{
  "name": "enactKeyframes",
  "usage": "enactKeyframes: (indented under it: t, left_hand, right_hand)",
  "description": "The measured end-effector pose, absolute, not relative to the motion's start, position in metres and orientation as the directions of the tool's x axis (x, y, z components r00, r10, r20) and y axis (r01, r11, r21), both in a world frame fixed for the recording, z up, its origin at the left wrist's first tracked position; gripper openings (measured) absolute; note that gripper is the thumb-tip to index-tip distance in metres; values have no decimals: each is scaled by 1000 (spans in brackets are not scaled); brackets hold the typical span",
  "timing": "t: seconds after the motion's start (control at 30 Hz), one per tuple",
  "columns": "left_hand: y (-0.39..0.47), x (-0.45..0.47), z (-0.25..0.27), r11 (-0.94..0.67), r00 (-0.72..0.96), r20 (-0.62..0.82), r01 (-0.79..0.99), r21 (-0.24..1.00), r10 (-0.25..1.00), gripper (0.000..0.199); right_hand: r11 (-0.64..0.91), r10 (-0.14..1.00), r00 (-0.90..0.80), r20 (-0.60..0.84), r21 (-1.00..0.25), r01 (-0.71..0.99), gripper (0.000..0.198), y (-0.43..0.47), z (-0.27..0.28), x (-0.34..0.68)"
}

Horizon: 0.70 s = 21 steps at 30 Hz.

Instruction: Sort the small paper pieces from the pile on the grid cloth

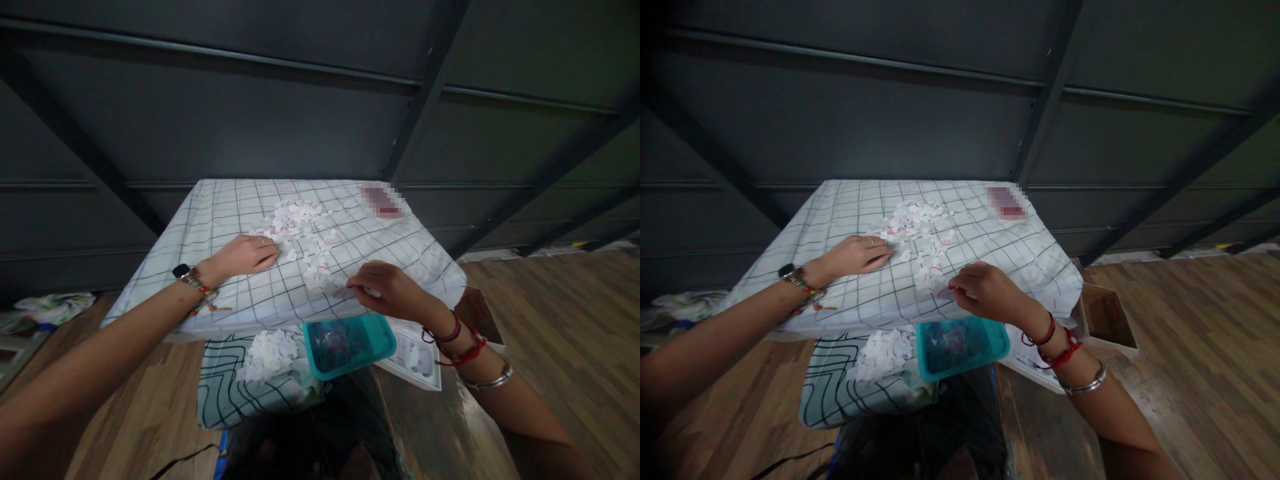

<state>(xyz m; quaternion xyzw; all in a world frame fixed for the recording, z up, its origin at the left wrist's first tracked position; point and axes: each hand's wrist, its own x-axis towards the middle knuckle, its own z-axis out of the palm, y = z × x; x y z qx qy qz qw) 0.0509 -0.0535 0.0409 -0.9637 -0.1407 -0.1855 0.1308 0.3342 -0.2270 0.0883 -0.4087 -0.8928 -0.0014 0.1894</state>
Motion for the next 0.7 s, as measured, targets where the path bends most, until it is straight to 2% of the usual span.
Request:
enactKeyframes:
  t: [0.1, 0.27, 0.43, 0.5, 0.6, 0.7]
  left_hand:
    - [-53, 51, 40, -925, 891, 394, 322, -202, 224, 32]
    - [-53, 50, 40, -917, 901, 369, 325, -233, 226, 32]
    - [-53, 50, 41, -912, 905, 358, 328, -245, 230, 30]
    - [-54, 50, 41, -912, 906, 358, 327, -248, 228, 30]
    - [-54, 50, 41, -902, 913, 339, 330, -279, 229, 30]
    - [-54, 51, 43, -884, 936, 261, 317, -343, 234, 30]
  right_hand:
    - [682, 718, -610, 335, -164, 713, 16, -231, 86, 338]
    - [566, 782, -477, 400, -137, 813, 17, -226, 84, 343]
    - [565, 778, -459, 428, -159, 810, 18, -230, 81, 341]
    - [501, 810, -385, 441, -182, 846, 20, -229, 74, 342]
    - [317, 882, -184, 433, -260, 912, 27, -217, 59, 348]
    - [237, 886, -110, 451, -236, 943, 29, -205, 49, 356]
